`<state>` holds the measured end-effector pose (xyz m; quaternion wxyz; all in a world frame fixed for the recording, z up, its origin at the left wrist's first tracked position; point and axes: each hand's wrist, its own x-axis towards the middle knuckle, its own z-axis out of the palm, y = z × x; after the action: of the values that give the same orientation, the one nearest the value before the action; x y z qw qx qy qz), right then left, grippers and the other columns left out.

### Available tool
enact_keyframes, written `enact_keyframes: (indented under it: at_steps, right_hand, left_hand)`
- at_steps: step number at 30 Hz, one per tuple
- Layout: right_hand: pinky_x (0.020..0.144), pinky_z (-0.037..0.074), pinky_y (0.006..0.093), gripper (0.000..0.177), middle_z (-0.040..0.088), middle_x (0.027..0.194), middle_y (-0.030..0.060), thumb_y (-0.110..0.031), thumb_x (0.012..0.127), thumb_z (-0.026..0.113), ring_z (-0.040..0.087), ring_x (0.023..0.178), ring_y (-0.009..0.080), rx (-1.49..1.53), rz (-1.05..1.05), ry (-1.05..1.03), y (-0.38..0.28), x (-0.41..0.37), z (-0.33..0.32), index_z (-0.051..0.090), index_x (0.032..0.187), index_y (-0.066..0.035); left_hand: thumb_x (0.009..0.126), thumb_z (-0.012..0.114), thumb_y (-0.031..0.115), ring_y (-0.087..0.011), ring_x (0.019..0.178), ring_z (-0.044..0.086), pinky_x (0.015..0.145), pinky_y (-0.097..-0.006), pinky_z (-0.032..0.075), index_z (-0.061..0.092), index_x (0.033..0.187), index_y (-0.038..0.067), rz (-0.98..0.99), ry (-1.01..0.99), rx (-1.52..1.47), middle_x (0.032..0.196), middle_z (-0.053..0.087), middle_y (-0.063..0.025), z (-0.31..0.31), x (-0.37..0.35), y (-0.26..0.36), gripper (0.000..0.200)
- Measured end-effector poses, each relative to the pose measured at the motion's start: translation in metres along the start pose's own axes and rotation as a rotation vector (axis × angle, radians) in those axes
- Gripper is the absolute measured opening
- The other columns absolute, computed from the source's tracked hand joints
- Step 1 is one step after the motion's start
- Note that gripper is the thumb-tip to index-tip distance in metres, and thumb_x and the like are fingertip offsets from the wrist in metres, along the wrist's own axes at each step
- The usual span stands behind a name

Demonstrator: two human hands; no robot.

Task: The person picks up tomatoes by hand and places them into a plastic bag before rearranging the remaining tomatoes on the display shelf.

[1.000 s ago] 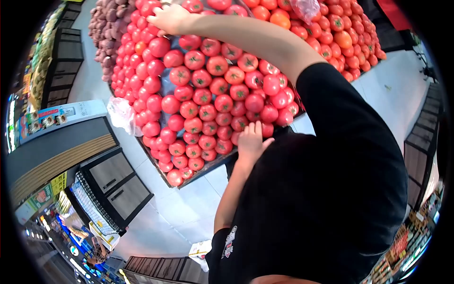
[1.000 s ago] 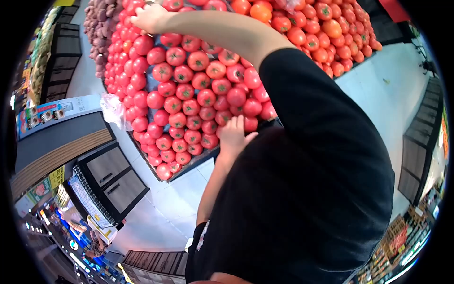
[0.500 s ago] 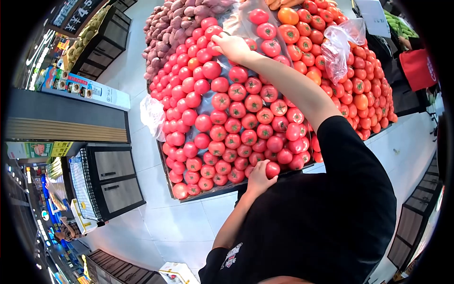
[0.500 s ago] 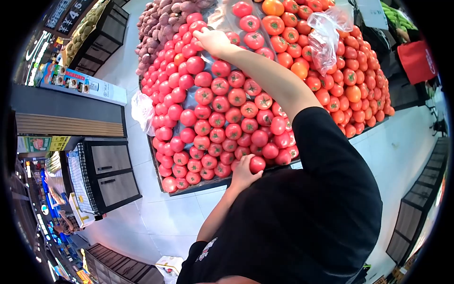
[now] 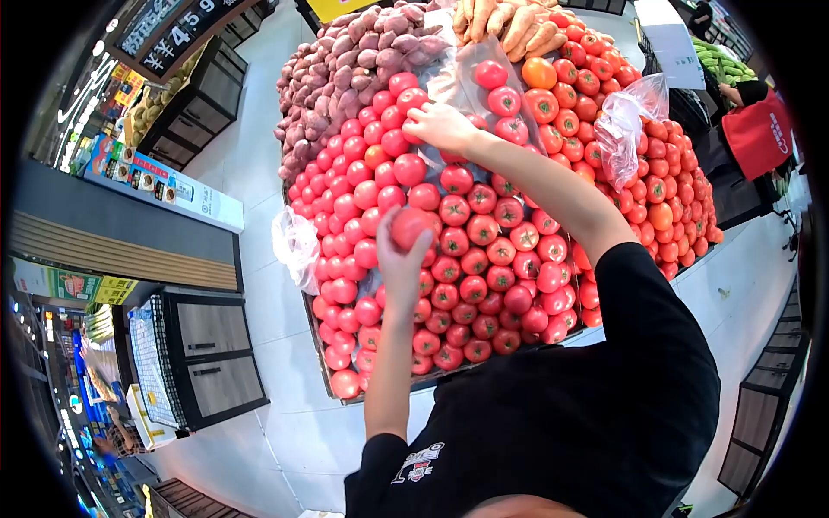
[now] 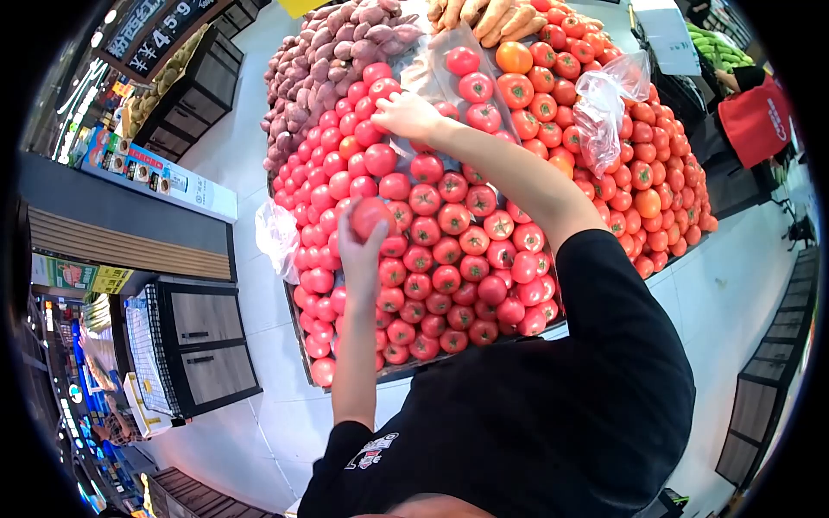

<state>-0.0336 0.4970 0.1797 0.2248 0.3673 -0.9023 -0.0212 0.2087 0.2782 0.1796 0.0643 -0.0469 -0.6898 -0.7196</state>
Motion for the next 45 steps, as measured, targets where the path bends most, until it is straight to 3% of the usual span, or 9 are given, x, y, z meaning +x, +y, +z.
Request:
enact_keyframes:
  at_steps: [9,13,21,26,28,35,40,44,45]
  right_hand:
    - [0.090,0.062,0.0509,0.070,0.062,0.133,0.0162,-0.024,0.081,0.090,0.069,0.118,0.0393,0.203,-0.029,-0.159,0.018,0.002,-0.017,0.062,0.145,-0.015]
    - [0.093,0.060,0.0541,0.070,0.062,0.128,0.0223,-0.019,0.082,0.089,0.069,0.115,0.0445,0.247,0.053,-0.157,0.023,0.004,-0.017,0.060,0.145,-0.011]
    - [0.102,0.056,0.0550,0.069,0.063,0.126,0.0265,-0.013,0.082,0.089,0.065,0.120,0.0496,0.414,0.071,-0.124,0.044,-0.018,-0.019,0.057,0.144,-0.008]
    - [0.119,0.050,0.0451,0.075,0.062,0.151,0.0202,-0.007,0.093,0.078,0.061,0.141,0.0315,1.126,0.272,-0.150,0.046,-0.017,-0.029,0.048,0.161,-0.003]
    - [0.119,0.050,0.0449,0.076,0.063,0.150,0.0218,-0.012,0.093,0.081,0.060,0.143,0.0319,1.136,0.283,-0.072,0.030,-0.014,-0.042,0.048,0.160,-0.002]
    - [0.116,0.052,0.0432,0.079,0.068,0.143,0.0219,-0.024,0.093,0.086,0.066,0.135,0.0311,1.043,0.371,-0.028,0.034,-0.002,-0.045,0.050,0.159,-0.002]
    - [0.112,0.057,0.0417,0.071,0.065,0.148,0.0128,-0.028,0.101,0.081,0.065,0.135,0.0233,1.654,0.654,-0.026,0.045,-0.011,-0.025,0.050,0.160,-0.006]
    - [0.104,0.060,0.0387,0.074,0.059,0.153,0.0127,-0.031,0.101,0.081,0.066,0.133,0.0222,1.880,0.793,0.055,0.047,-0.007,-0.025,0.047,0.161,-0.003]
    - [0.105,0.060,0.0401,0.077,0.059,0.153,0.0124,-0.032,0.099,0.082,0.066,0.133,0.0238,1.645,0.732,0.041,0.047,-0.004,-0.029,0.047,0.160,-0.002]
  left_hand:
    - [0.084,0.094,0.019,-0.0306,0.129,0.066,0.112,-0.0415,0.054,0.053,0.148,0.000,0.208,0.034,0.315,0.141,0.064,-0.0195,0.033,0.144,-0.025,0.079]
    - [0.083,0.095,0.020,-0.0376,0.131,0.066,0.114,-0.0457,0.053,0.051,0.152,0.001,0.267,-0.077,0.454,0.141,0.065,-0.0231,0.047,0.146,-0.022,0.084]
    - [0.083,0.097,0.012,-0.0310,0.137,0.062,0.116,-0.0403,0.051,0.040,0.162,0.003,0.323,-0.010,0.326,0.153,0.058,-0.0207,0.053,0.176,-0.048,0.098]
    - [0.080,0.098,0.016,-0.0339,0.140,0.062,0.116,-0.0422,0.052,0.030,0.169,0.003,0.352,-0.006,0.234,0.157,0.056,-0.0218,0.061,0.203,-0.051,0.113]
    - [0.080,0.095,0.011,-0.0297,0.137,0.062,0.116,-0.0392,0.052,0.014,0.175,0.004,0.372,-0.003,0.249,0.155,0.058,-0.0200,0.066,0.214,-0.054,0.125]
    - [0.082,0.091,0.007,-0.0290,0.140,0.060,0.117,-0.0404,0.051,0.008,0.177,0.006,0.418,-0.069,0.158,0.157,0.058,-0.0176,0.077,0.225,-0.052,0.126]
    - [0.082,0.093,0.008,-0.0330,0.136,0.066,0.112,-0.0421,0.056,0.055,0.157,0.002,0.500,-0.059,0.187,0.152,0.063,-0.0200,0.071,0.227,-0.041,0.084]
    - [0.084,0.092,0.012,-0.0312,0.129,0.072,0.108,-0.0403,0.057,0.064,0.147,-0.001,0.418,-0.078,0.160,0.142,0.072,-0.0202,0.070,0.239,-0.049,0.070]
    - [0.085,0.091,0.013,-0.0320,0.129,0.071,0.108,-0.0407,0.057,0.064,0.148,-0.001,0.403,-0.074,0.187,0.143,0.071,-0.0207,0.071,0.242,-0.047,0.070]
